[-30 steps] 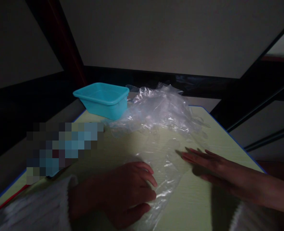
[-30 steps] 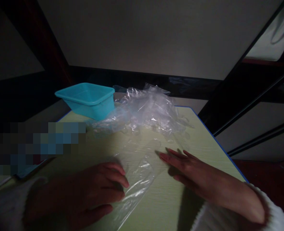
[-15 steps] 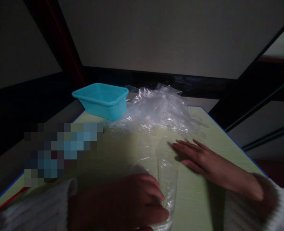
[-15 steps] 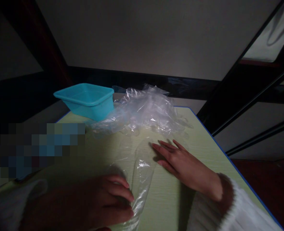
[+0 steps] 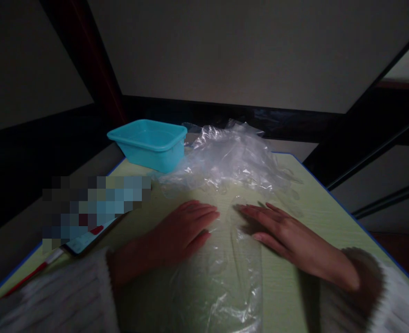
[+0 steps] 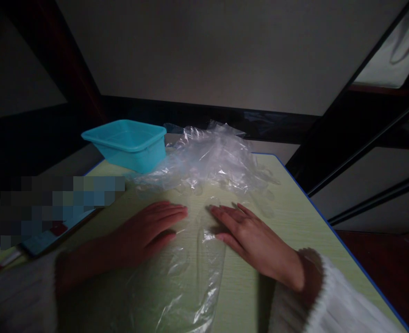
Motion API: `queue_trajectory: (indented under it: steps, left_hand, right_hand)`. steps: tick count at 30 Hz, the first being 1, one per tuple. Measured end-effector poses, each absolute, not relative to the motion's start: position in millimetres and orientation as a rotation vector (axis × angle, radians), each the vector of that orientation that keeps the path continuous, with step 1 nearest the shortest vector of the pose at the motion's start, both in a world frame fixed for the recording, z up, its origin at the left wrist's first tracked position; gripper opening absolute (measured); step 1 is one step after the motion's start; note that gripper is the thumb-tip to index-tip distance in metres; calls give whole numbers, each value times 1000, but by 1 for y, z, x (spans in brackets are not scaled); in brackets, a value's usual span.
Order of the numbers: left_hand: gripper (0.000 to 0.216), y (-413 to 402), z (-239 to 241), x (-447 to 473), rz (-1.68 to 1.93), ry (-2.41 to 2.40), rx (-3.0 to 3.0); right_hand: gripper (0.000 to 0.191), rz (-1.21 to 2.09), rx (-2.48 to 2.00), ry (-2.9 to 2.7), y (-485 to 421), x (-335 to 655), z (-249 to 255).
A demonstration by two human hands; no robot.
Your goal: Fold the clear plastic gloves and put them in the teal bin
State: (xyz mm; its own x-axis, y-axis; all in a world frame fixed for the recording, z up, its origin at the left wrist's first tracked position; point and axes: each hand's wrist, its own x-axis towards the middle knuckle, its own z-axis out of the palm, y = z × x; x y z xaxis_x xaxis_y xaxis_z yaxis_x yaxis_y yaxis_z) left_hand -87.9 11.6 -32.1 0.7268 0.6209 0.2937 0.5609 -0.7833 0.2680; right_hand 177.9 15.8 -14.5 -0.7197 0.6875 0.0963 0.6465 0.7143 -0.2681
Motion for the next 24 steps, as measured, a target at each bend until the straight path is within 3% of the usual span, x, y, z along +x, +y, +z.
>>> queue_trajectory:
  steps: [6,18,24]
  left_hand:
    - [35,19,-35,-86,413,1070,2792]
    - [26,19,-35,-89,526,1211,2823]
    - [26,21,-38,-91,529,1264,2802]
  right_hand:
    - [53,346,-1067,-2721,17,175,-22]
    - [59,348,-947,-2722,47,157,-31]
    - [49,326,-967,-2616,46,160,-29]
